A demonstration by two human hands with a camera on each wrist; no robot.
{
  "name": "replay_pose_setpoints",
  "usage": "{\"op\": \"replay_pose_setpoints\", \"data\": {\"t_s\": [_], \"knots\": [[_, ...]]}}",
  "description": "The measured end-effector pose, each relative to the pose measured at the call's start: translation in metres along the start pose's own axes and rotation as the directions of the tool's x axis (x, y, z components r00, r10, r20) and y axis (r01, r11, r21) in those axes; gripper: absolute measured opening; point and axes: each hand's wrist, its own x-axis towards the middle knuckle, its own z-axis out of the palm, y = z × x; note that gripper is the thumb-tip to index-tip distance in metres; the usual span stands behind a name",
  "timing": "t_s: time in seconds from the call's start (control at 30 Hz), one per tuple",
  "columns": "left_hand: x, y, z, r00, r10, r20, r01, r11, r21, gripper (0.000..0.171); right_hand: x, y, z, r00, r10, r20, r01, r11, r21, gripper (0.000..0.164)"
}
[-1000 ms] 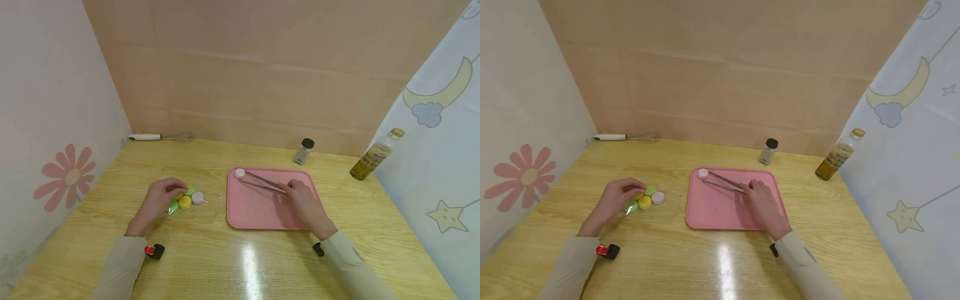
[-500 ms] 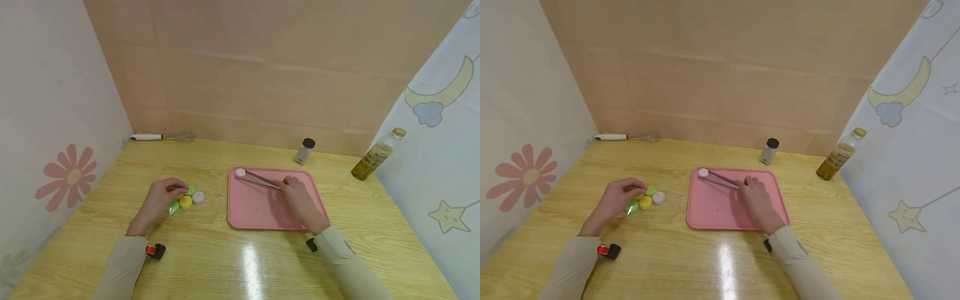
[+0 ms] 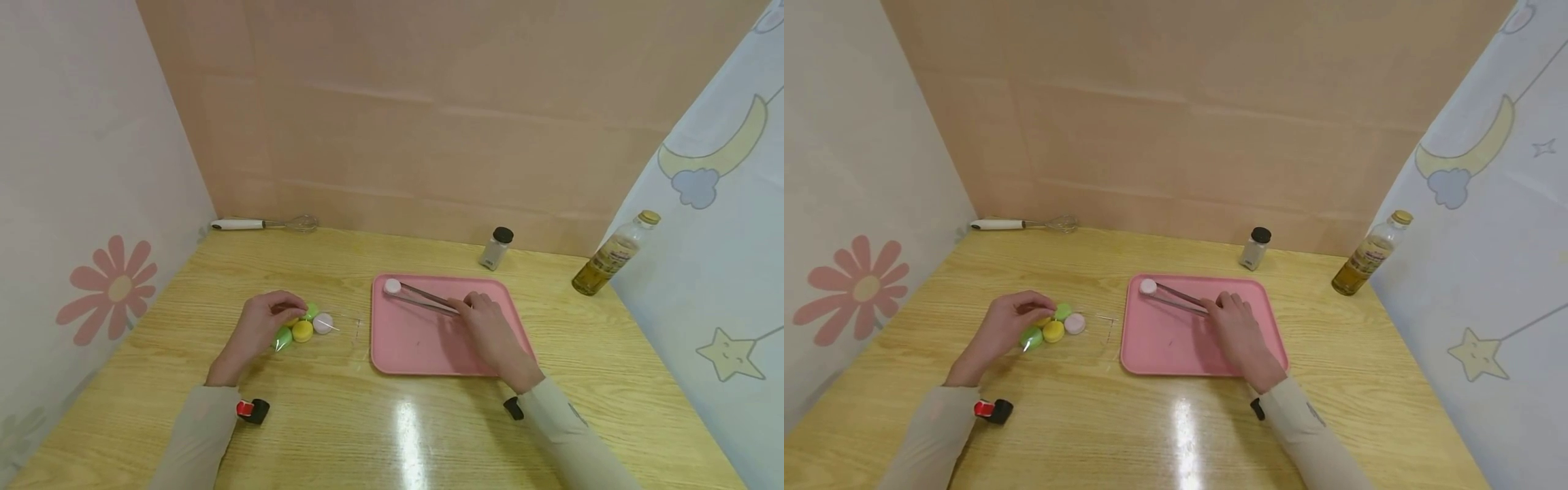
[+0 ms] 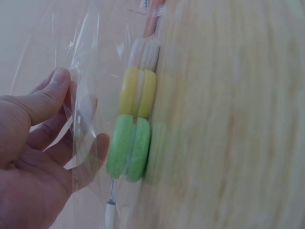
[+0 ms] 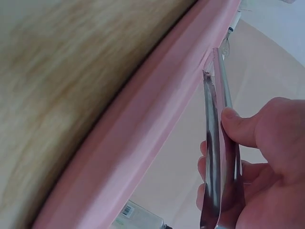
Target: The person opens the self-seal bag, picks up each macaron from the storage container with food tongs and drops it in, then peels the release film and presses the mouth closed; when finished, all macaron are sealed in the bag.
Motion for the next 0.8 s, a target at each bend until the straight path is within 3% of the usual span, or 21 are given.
{"op": "replay_pose_setpoints", "data": {"t_s": [0.8], "knots": [[0.001,-0.003,0.001,1.000,0.005,0.004,-0.005,1.000,-0.005,0.009,-0.025,-0.028,-0.032,0.987,-0.149,-0.055,0.151,0.988,0.022,0.046]]}}
